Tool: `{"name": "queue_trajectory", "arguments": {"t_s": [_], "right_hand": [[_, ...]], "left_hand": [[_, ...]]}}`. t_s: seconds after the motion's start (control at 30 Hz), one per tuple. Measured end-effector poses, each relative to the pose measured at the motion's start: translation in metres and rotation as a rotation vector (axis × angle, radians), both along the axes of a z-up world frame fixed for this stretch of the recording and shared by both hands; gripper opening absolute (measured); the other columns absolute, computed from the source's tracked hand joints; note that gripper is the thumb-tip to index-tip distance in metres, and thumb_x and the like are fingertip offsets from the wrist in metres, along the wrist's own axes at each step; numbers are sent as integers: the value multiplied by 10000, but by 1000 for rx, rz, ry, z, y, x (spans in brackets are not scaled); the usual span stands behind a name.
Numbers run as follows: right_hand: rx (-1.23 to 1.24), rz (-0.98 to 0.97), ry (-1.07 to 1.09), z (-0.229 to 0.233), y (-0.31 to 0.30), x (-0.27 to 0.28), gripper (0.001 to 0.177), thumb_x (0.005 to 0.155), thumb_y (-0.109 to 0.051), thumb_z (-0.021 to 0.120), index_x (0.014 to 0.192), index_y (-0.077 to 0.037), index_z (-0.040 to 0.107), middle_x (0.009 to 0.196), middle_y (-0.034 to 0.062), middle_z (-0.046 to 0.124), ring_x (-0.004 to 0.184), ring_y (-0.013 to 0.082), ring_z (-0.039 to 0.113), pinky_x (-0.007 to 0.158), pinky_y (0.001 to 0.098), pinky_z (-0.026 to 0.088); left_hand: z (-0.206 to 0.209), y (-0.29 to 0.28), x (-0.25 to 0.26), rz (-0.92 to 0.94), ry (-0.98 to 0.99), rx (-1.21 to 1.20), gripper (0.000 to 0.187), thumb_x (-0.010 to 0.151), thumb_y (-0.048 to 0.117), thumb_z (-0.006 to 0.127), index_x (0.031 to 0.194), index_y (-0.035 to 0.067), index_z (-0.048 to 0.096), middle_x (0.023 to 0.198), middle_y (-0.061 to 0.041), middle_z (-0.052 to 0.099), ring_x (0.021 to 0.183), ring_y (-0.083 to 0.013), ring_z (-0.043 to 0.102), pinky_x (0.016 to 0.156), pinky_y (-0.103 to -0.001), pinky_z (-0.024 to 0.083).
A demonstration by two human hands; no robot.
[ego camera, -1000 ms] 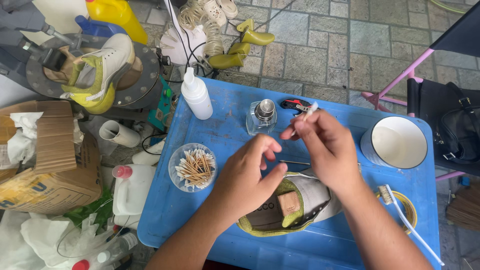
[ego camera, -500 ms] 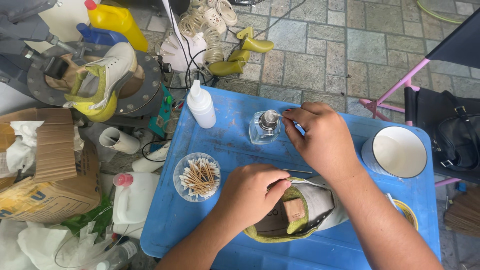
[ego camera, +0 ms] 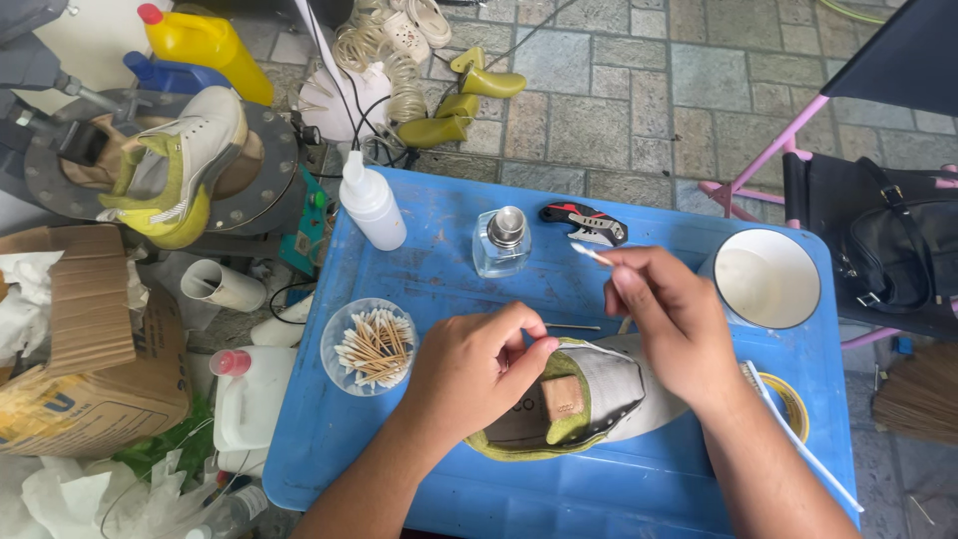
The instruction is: The person cleans a white and green shoe using a cloth, a toothbrush, and cotton swabs. They wipe the shoe's exterior and interior, scrub the tongue with a toothbrush, and use cotton swabs to clean the eyelets and seams.
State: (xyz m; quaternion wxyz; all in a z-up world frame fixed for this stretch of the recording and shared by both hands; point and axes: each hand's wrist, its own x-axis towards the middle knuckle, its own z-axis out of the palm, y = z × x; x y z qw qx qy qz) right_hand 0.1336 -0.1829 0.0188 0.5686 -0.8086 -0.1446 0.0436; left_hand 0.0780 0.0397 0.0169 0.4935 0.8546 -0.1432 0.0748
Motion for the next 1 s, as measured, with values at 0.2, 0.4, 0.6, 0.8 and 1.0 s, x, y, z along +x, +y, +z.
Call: {"name": "queue_trajectory", "arguments": {"t_s": [0.2,0.4,0.6,0.8,1.0], "right_hand": [[281,85,97,-40,-48,-36,193,1066,-115,510,1206,-9,590,874,67,696,770,89,590,709,240,481],[378,64,77,-78,-58,-45,163,1053,-78,590,1170,3,669,863,56,693,791,89,613,724,241,497],[134,167,-126,-64,-61,-42,147,957,-64,688,1086,-13,737,997,72,776,843,118,698,746,249,538],[-74,235,-231,-51,-58,-38,147,927,-82,693,1063,-31,712,939,82,760,786,129,726,687,263,557],[-102,150,-92,-59,-59,-40,89,948,-64,662,1027,-41,696,782,35,730,686,110,680,628,257,541]], "left_hand": [[4,-11,-22,81,-46,120,247,906,284,769,828,107,615,639,-22,691,549,-230,670,510,-390,487],[4,-32,-37,168,-30,210,319,847,313,808,956,102,595,671,-60,669,614,-294,653,642,-454,458],[3,-31,-37,136,31,162,319,802,201,820,1037,121,619,689,-13,671,676,-222,673,694,-414,429],[-1,-28,-36,77,-8,207,322,791,184,823,1008,111,598,732,-27,691,707,-231,676,705,-414,424],[-3,-43,-29,83,295,280,298,860,252,824,884,112,562,762,-62,706,732,-302,695,683,-450,503]]}}
